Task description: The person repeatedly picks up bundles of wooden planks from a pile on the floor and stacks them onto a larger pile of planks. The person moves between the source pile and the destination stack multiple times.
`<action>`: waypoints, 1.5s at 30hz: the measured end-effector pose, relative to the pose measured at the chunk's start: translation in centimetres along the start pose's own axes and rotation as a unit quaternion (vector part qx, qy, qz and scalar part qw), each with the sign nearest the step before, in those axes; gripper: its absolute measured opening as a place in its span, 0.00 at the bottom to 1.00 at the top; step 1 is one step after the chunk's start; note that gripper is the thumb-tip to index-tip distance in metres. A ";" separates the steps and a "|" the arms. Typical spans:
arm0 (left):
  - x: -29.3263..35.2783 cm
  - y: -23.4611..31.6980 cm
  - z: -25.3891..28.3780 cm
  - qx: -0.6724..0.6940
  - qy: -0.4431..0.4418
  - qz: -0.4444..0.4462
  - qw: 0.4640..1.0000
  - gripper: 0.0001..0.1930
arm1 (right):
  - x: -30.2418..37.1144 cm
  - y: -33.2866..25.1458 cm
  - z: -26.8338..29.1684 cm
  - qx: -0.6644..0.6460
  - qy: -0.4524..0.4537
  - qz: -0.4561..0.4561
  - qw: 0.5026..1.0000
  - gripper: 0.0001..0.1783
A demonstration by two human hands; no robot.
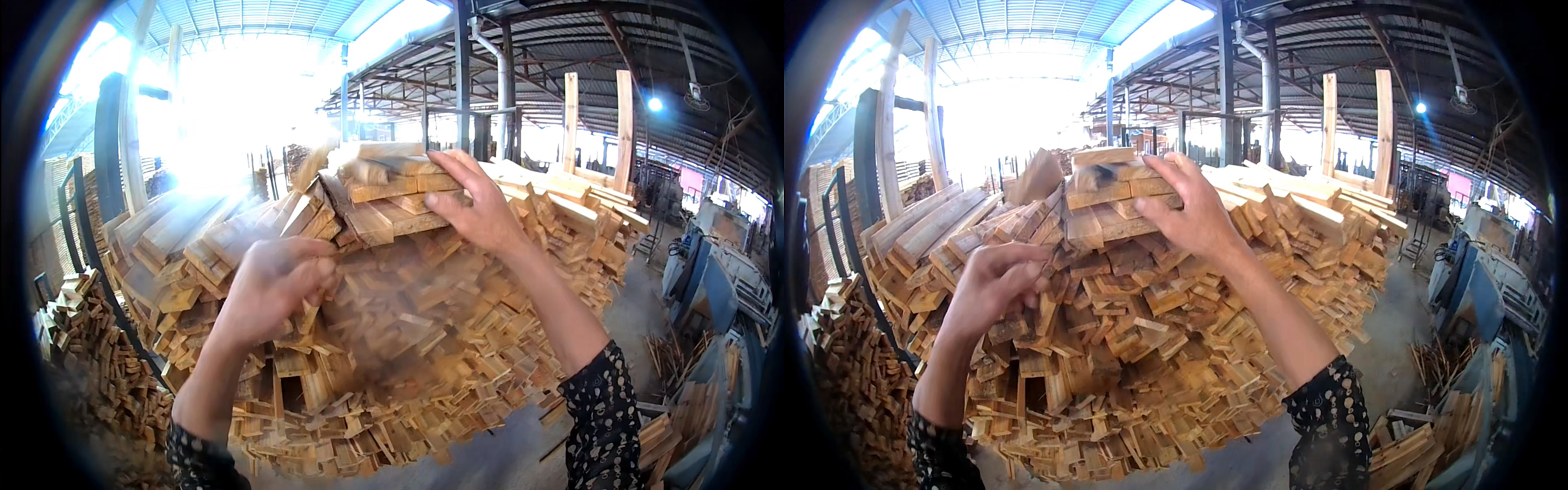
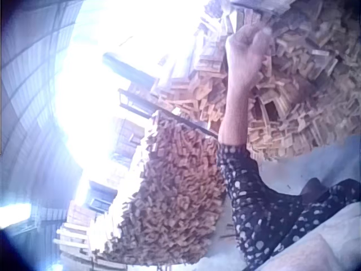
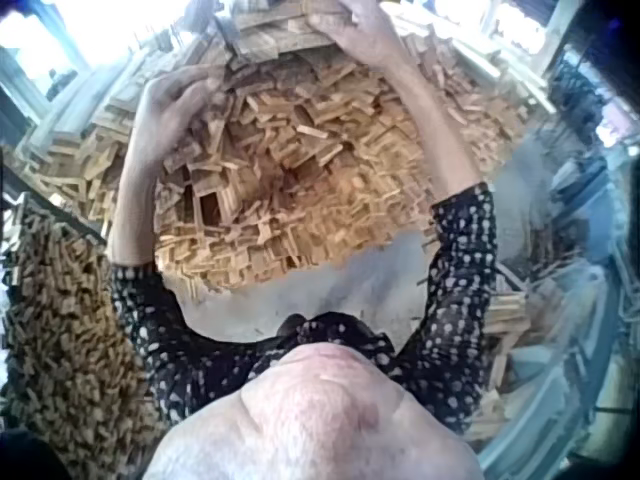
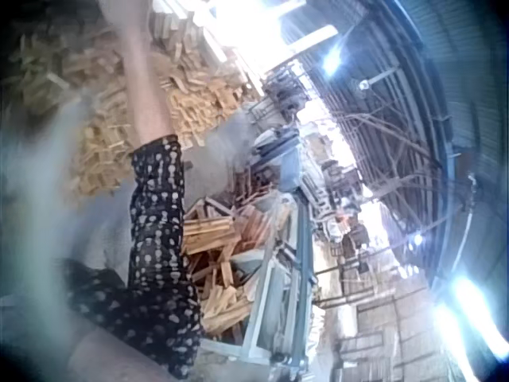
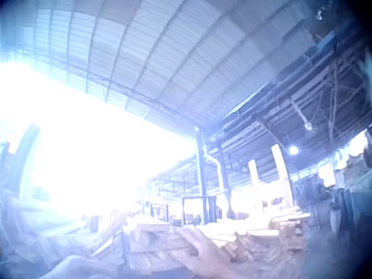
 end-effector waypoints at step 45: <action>-12.3 -2.6 -5.9 -0.341 0.126 -0.179 0.914 0.34 | 35.1 12.5 -10.3 -0.153 -0.296 -0.392 0.857 0.18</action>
Point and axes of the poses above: each hand's wrist, its own x-axis away from the middle knuckle, its own z-axis out of the back of the hand, y = z × x, the point moved 2 cm from there along -x, towards the middle knuckle, and after that the axes turned 1 degree about -x, right-handed, at the moved point
